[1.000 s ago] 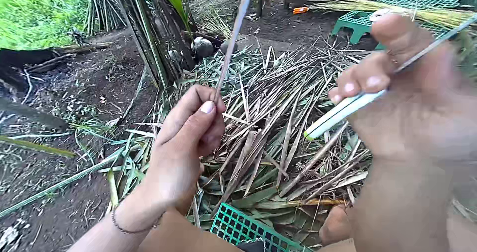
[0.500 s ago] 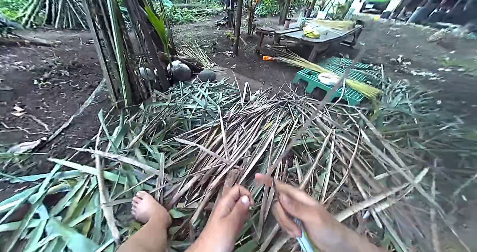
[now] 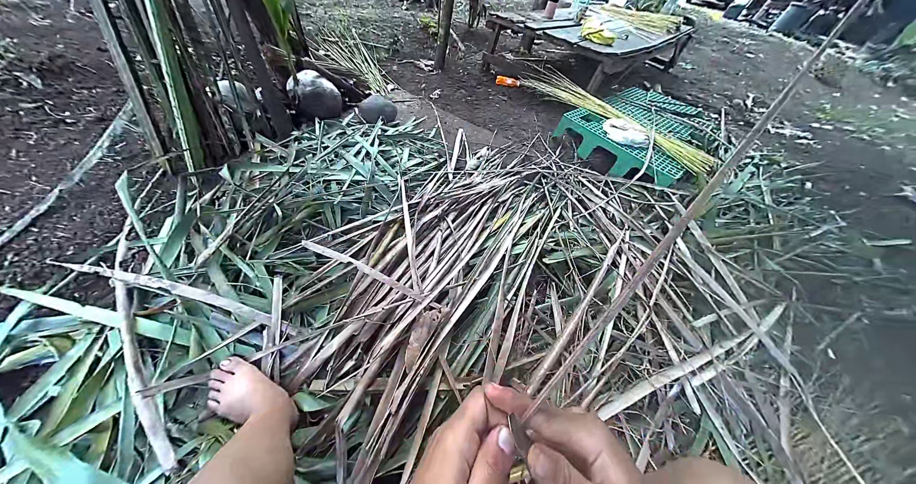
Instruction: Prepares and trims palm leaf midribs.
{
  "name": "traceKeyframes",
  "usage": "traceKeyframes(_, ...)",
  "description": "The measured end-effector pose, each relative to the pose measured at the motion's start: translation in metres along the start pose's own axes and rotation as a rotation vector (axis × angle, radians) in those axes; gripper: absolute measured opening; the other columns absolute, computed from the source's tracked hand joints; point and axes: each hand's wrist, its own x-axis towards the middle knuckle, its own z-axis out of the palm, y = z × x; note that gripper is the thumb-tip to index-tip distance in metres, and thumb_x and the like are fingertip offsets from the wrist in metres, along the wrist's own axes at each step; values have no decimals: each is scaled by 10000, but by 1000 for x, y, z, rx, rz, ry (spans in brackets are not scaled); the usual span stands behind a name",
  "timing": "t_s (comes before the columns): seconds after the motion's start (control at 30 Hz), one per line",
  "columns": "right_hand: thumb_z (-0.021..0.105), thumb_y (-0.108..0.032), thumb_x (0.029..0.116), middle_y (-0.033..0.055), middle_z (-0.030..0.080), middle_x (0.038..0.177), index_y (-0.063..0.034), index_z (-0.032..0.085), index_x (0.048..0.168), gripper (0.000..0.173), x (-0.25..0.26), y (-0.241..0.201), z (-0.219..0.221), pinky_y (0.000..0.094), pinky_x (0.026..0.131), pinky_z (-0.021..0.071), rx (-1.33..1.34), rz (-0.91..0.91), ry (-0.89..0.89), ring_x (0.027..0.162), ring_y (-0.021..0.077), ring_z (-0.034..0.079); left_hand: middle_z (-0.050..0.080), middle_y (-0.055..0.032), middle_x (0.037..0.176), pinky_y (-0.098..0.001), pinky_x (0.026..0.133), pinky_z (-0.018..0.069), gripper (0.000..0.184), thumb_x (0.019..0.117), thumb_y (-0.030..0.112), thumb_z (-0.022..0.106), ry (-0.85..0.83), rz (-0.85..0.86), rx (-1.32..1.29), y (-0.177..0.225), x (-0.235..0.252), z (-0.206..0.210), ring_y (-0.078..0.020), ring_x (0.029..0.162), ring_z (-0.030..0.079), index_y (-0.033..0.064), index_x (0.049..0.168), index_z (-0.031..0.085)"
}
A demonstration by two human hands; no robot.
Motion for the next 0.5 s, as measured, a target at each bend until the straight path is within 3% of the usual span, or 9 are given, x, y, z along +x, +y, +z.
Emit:
traceKeyframes(0.1,489,-247,1084,-7,710,970,73,547,1404,456,-2,-1,2,83,607,421,-7,-52,53,650,-132,464,447,94,723,-170,541,340,158,1077,99,388,-48,-6,-40,3,1,0,24,591,401,67,992,517)
traceKeyframes(0.27,511,-220,1074,-39,725,1035,58,524,1432,453,-4,-6,3,69,609,427,22,-74,105,666,-154,471,413,103,699,-157,539,322,150,1080,87,374,-85,22,-52,7,3,0,33,576,375,90,977,484)
traceKeyframes(0.33,514,-247,1073,-74,713,925,22,532,1442,457,-4,-7,2,72,591,428,8,-79,149,640,-147,472,404,109,687,-148,530,315,155,1080,85,372,-90,33,-48,8,3,0,38,562,367,98,971,482)
traceKeyframes(0.43,478,-286,1083,-162,550,662,-80,570,1437,419,-1,-9,-14,98,526,420,-12,-83,306,549,-107,455,397,112,672,-153,528,316,161,1072,80,375,-80,14,-17,10,2,0,36,555,368,90,967,497)
traceKeyframes(0.5,478,-302,1083,-192,490,619,-85,554,1448,432,1,-9,-30,101,517,418,63,-74,338,529,-94,447,391,122,664,-150,519,311,164,1071,80,374,-72,-2,-20,10,1,-1,43,545,360,96,971,502)
